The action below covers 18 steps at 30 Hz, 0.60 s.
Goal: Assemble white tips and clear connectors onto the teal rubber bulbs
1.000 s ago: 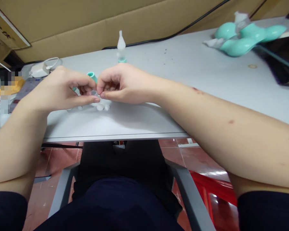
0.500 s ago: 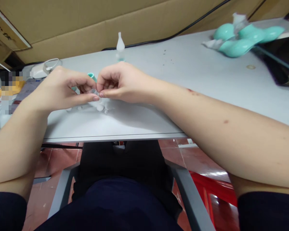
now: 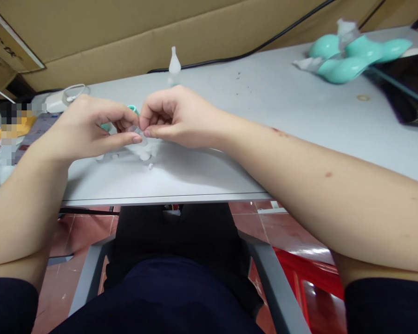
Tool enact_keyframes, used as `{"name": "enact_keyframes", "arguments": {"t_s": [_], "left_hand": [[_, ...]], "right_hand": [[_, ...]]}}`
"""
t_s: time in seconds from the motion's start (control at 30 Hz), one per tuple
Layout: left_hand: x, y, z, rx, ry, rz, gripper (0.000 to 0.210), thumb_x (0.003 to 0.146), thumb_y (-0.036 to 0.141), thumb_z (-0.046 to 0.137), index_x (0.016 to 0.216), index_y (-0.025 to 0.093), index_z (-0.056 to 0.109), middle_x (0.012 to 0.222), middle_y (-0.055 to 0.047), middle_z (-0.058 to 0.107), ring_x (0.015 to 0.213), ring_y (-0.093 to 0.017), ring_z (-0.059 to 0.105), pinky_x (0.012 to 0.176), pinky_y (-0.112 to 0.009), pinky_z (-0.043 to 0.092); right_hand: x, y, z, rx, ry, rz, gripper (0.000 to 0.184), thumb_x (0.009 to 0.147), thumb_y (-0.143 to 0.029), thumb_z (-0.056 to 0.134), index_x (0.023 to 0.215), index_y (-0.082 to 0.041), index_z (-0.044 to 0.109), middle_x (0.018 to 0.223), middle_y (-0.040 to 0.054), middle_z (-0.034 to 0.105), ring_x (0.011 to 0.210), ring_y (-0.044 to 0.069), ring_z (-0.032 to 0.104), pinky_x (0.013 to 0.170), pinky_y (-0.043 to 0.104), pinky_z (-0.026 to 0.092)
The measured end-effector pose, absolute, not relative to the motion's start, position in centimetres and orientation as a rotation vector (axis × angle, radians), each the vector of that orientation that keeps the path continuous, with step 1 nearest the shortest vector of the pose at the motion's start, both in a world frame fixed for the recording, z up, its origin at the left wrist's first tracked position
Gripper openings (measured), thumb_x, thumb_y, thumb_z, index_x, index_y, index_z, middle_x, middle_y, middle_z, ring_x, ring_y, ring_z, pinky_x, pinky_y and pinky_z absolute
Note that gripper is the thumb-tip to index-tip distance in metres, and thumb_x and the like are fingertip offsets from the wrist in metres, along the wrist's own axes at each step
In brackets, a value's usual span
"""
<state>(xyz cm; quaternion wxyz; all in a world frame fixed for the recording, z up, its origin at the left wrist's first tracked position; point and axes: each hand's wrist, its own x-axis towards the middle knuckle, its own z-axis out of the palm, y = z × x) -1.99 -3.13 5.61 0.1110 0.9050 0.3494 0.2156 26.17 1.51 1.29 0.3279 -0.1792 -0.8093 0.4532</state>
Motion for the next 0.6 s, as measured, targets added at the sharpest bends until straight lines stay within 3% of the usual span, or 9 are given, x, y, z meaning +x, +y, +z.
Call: {"name": "enact_keyframes", "arguments": {"t_s": [0.23,0.6], "left_hand": [[-1.89,-3.05,5.18,2.656,1.018,0.725,0.024,0.106,0.054,0.088,0.1,0.03,0.088,0.083,-0.003,0.085,0.077,-0.024,0.078,0.078,-0.039,0.065],[-1.88,-3.02,5.08,2.651,0.984,0.746,0.024,0.108,0.053,0.089,0.103,0.03,0.089,0.084,-0.004,0.083,0.078,-0.024,0.079,0.081,-0.039,0.066]], "right_hand": [[25.92,1.11,1.53,-0.475,-2.079,1.168,0.024,0.105,-0.034,0.104,0.097,-0.026,0.083,0.089,0.0015,0.077,0.083,0.021,0.064,0.076,0.033,0.059],[25.71,1.26,1.08,-0.425,-2.041,1.17,0.027,0.108,-0.028,0.104,0.098,-0.025,0.079,0.093,0.0003,0.077,0.084,0.017,0.065,0.078,0.03,0.055]]}}
